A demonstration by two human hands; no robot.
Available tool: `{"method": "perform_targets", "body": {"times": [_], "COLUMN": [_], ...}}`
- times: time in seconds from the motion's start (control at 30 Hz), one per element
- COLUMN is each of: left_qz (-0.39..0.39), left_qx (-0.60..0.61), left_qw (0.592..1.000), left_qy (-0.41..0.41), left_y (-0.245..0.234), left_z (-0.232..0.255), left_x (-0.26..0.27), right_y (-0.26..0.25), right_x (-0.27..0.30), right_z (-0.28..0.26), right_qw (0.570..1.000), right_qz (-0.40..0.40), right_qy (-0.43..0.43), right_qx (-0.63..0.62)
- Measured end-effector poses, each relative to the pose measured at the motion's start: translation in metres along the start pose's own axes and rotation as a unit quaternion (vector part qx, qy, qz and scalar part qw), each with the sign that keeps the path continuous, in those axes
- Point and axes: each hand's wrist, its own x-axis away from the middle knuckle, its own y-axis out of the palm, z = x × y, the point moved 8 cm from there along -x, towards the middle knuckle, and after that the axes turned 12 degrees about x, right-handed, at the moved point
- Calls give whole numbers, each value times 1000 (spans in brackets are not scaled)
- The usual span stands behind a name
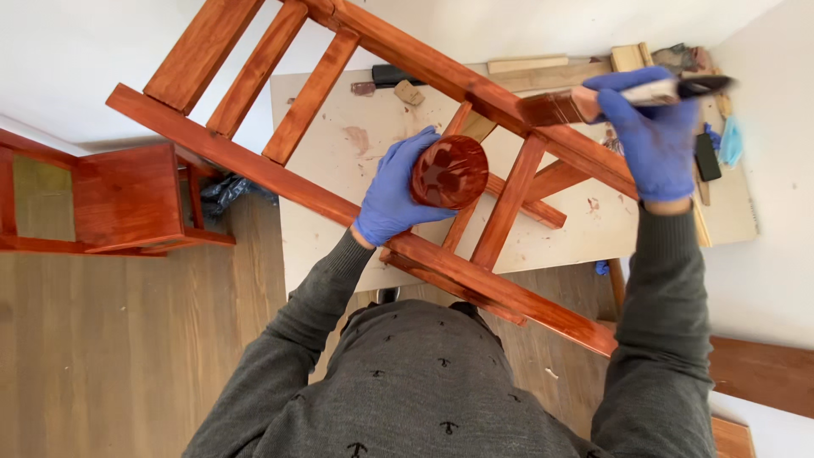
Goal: The person stains a wooden stool by dipping a brush into a cup of stain and applying it to the legs and rungs of the stool.
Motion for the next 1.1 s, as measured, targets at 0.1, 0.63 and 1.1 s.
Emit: {"method": "perform_targets", "body": {"times": [0.1, 0.63, 1.1], "left_qz": [-17, 21, 60], "left_qx": [-5, -114, -120], "left_qw": [999, 978, 981], "left_qy": [32, 174, 142], "left_y": [23, 192, 260], "left_z": [12, 37, 52], "left_x": [-4, 9, 29], "right_y": [-22, -28, -80], "right_x": [47, 147, 175], "right_z": [-28, 6, 39], "right_qw": [987, 960, 960], "right_qz": [31, 102, 85], "right_qy": [-160, -248, -257], "right_qx": [1, 81, 71]}}
